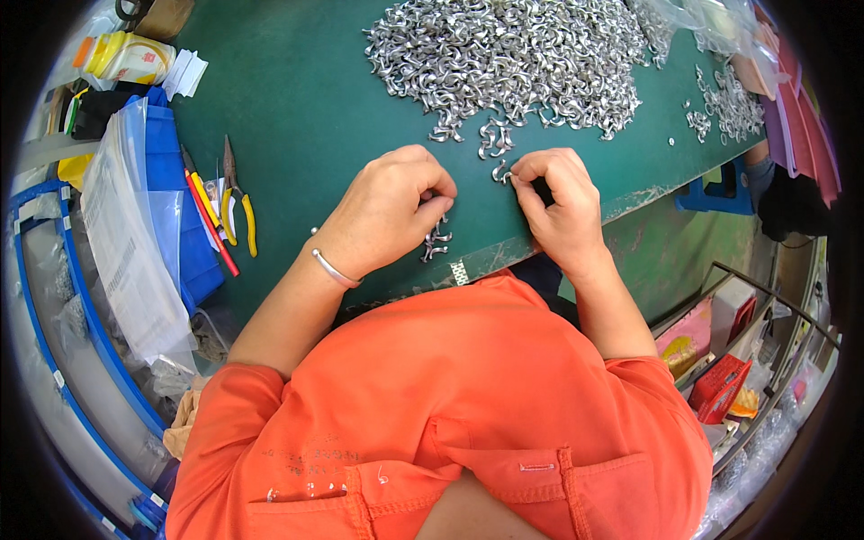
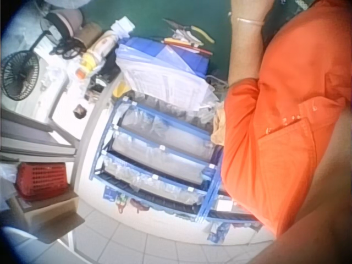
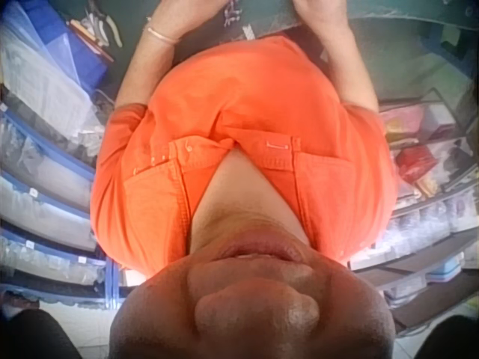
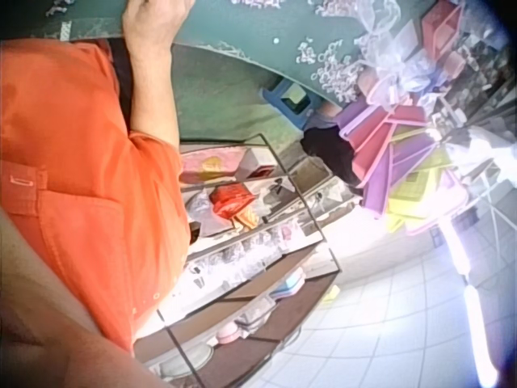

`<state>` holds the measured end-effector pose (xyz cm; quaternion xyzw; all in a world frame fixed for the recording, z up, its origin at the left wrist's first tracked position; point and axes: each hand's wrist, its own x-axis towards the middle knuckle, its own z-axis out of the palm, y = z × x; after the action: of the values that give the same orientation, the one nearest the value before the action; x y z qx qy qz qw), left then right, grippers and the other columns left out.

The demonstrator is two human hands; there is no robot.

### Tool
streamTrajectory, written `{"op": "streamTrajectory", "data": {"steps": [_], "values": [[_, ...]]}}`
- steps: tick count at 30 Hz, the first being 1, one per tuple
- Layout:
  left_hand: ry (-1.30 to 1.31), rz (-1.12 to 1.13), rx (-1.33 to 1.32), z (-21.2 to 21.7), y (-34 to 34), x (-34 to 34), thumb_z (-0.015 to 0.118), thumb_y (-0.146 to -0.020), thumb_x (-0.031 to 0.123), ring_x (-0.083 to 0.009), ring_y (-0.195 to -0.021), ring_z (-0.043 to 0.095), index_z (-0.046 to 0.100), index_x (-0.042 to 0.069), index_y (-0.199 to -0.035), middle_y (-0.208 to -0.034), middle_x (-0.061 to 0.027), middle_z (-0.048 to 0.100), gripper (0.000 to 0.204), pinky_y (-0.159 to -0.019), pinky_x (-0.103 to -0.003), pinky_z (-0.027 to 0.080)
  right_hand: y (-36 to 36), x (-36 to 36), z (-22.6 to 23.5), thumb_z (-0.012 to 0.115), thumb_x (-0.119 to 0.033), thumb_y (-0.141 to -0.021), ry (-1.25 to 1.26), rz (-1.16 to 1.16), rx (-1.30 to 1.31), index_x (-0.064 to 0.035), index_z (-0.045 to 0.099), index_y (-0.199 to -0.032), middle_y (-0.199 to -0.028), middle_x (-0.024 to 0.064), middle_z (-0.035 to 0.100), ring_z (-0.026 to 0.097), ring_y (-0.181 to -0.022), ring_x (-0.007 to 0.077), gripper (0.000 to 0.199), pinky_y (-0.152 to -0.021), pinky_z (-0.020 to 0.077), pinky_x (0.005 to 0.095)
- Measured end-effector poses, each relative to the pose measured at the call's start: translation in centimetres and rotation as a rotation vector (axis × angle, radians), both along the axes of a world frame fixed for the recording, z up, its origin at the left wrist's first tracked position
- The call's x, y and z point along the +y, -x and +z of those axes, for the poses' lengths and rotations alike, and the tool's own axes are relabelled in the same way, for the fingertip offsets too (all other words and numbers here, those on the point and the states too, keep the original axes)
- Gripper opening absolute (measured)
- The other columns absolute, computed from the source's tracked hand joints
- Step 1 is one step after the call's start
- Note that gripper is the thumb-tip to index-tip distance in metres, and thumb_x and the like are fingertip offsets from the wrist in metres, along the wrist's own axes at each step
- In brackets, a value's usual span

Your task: The person picks up small metal parts one at a time from a pile on the workstation and handles them by hand to inspect them.

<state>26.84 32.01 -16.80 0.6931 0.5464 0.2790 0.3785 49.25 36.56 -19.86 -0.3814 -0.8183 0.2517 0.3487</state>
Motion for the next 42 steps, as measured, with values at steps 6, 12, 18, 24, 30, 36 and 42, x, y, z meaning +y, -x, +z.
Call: {"op": "streamTrajectory", "data": {"steps": [6,12,18,24,30,36,42], "values": [[0.402,0.213,-0.499,0.1,-2.2,-0.3,0.068,-0.085,0.002,-0.0082,-0.073,0.063,0.064,-0.001,-0.098,-0.086,-0.0026,0.066,0.014,-0.065,-0.021,0.052,0.9,-1.4,1.1,0.068,0.013,-0.073,0.082,0.035,0.273,-0.0038,0.055,-0.081,-0.084,0.01,0.065,0.064,-0.076,0.0219,0.022,-0.067,0.0514,0.0295],[0.2,0.187,-0.616,-1.1,-2.8,-0.7,0.07,-0.081,-0.002,-0.0119,-0.079,0.064,0.066,-0.001,-0.093,-0.087,-0.0046,0.067,0.013,-0.069,-0.023,0.053,1.3,-2.6,1.2,0.068,0.011,-0.076,0.295,0.076,0.501,-0.0027,0.054,-0.083,-0.093,0.0116,0.063,0.063,-0.081,0.0186,0.021,-0.073,0.0521,0.0282],[-0.225,0.125,-0.277,-0.3,-2.8,-0.3,0.073,-0.07,-0.005,-0.0189,-0.078,0.066,0.066,0.003,-0.08,-0.086,-0.0085,0.067,0.014,-0.068,-0.028,0.052,1.3,-2.5,1.2,0.067,0.008,-0.082,0.581,0.117,0.582,-0.0005,0.054,-0.085,-0.101,0.0117,0.06,0.06,-0.088,0.0129,0.016,-0.079,0.0514,0.027],[-0.089,0.181,-0.47,0.0,-2.7,-0.4,0.069,-0.074,-0.011,-0.0166,-0.098,0.063,0.065,0.002,-0.096,-0.113,-0.0106,0.061,0.025,-0.082,-0.028,0.053,0.7,0.4,2.5,0.064,0.011,-0.081,0.367,0.089,0.506,-0.0024,0.053,-0.077,-0.093,0.0104,0.062,0.06,-0.085,0.0133,0.018,-0.075,0.0508,0.0263],[0.009,0.312,-0.742,-0.4,-2.3,-0.4,0.063,-0.079,-0.015,-0.0152,-0.104,0.06,0.059,0.0,-0.107,-0.123,-0.01,0.051,0.032,-0.088,-0.028,0.05,-5.2,17.5,5.8,0.07,0.001,-0.081,-0.424,-0.438,0.496,-0.0036,0.055,-0.079,-0.084,0.0041,0.064,0.056,-0.073,0.0089,0.016,-0.065,0.0464,0.0222],[-0.033,0.348,-0.778,-1.1,-1.5,-0.6,0.06,-0.084,-0.013,-0.0139,-0.097,0.061,0.059,-0.002,-0.106,-0.113,-0.0078,0.056,0.024,-0.087,-0.026,0.05,-7.9,21.5,5.0,0.061,-0.006,-0.088,-0.274,-0.501,0.277,-0.001,0.061,-0.091,-0.1,0.0066,0.072,0.063,-0.078,0.0102,0.005,-0.07,0.0509,0.0255],[0.052,0.448,-0.73,-0.5,-1.1,-0.3,0.064,-0.086,-0.007,-0.0099,-0.093,0.06,0.059,-0.003,-0.104,-0.101,-0.0048,0.062,0.019,-0.083,-0.022,0.05,-0.6,6.8,4.1,0.062,0.006,-0.078,0.056,0.322,-0.03,-0.0031,0.06,-0.082,-0.09,0.0081,0.069,0.066,-0.086,0.0226,0.011,-0.077,0.052,0.0326]]}}
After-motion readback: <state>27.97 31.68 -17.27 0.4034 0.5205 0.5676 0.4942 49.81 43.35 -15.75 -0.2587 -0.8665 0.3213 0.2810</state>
